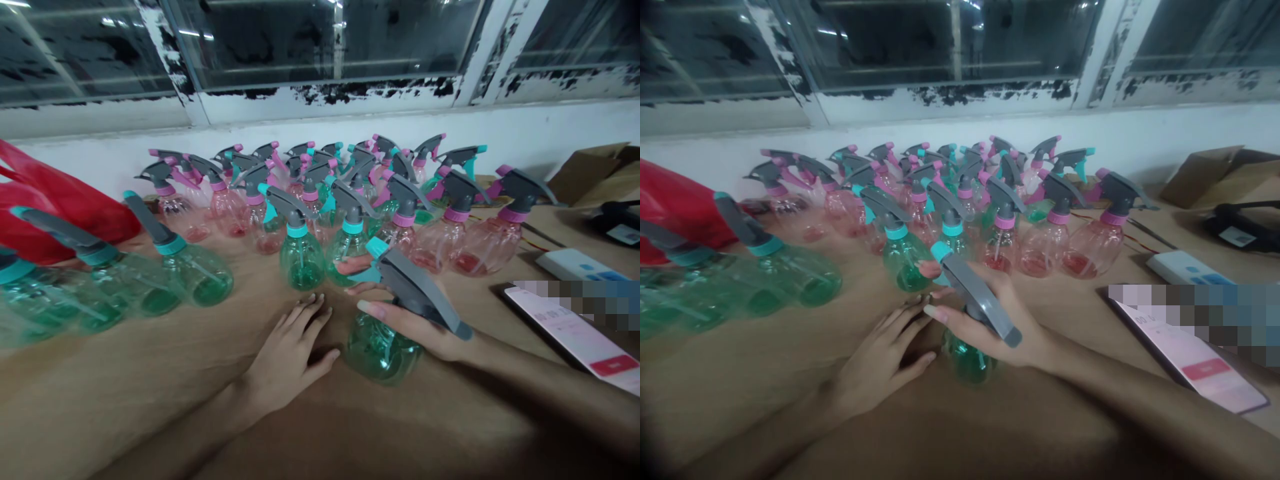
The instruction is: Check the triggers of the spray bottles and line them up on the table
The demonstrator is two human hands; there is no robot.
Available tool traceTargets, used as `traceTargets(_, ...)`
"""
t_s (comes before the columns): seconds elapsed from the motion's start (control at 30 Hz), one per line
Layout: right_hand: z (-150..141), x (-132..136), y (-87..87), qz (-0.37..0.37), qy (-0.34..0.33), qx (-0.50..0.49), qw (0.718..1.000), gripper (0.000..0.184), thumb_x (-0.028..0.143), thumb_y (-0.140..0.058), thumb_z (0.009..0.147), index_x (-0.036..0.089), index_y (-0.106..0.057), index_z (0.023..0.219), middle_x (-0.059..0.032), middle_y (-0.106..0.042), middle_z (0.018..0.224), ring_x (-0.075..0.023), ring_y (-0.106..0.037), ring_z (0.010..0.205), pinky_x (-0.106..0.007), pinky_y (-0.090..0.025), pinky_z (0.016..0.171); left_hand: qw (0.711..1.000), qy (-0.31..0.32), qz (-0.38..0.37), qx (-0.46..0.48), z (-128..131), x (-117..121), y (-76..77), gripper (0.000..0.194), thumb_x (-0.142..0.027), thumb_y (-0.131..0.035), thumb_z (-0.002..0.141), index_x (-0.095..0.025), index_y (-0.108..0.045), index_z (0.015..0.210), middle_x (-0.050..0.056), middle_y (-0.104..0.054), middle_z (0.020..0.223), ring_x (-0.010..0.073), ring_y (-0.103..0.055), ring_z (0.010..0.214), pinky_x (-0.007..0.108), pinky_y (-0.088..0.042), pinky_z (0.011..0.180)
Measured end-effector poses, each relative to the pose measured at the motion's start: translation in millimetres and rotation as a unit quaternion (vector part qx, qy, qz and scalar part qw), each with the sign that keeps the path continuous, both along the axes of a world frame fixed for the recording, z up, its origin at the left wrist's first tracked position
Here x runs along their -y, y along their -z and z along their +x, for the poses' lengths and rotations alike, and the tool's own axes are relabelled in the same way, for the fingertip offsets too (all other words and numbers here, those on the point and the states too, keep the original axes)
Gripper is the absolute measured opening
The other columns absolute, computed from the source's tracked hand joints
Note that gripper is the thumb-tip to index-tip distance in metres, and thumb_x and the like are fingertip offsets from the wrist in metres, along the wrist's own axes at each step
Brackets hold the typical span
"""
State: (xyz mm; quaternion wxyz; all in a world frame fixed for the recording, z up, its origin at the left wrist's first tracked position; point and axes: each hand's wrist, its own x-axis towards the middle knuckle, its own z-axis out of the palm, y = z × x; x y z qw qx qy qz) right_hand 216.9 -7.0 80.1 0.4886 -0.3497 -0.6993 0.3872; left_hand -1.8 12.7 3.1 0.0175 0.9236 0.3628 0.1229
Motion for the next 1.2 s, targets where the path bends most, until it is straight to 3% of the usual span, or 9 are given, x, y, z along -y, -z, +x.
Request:
traceTargets(0.8,1.0,-1.4,3.4,-0.012,-0.02,0.007,1.0,0.039,0.024,-0.061,0.083,0.025,-0.056,0.122,-0.003,-0.07,0.097,-0.0193,-0.067,0.095,-0.035,-0.054,0.086,1.0,-0.002,-0.007,0.006,-0.4,-0.1,0.7,0.056,-0.041,-0.053,0.09,-0.016,-0.037,0.138,0.013,-0.04,0.143,0.0299,-0.035,0.131,0.048,-0.033,0.103)
traceTargets(1.03,1.4,2.4,3.5,-0.009,0.049,0.051,0.997,0.018,0.039,-0.056,0.087,0.024,-0.06,0.095,-0.0003,-0.067,0.078,-0.0156,-0.064,0.067,-0.032,-0.053,0.065,1.0,-0.002,-0.011,-0.003,-0.2,-0.1,0.1,0.057,-0.042,-0.054,0.09,-0.013,-0.039,0.137,0.015,-0.04,0.143,0.0299,-0.035,0.131,0.047,-0.033,0.104)
traceTargets(1.2,3.4,3.9,1.1,0.015,0.111,0.105,0.988,0.024,0.046,-0.053,0.087,0.024,-0.055,0.078,0.0002,-0.061,0.067,-0.0176,-0.063,0.067,-0.032,-0.051,0.062,1.0,-0.001,-0.005,-0.006,-0.7,0.4,0.6,0.057,-0.043,-0.052,0.091,-0.017,-0.036,0.139,0.012,-0.038,0.145,0.0281,-0.034,0.132,0.045,-0.031,0.106)
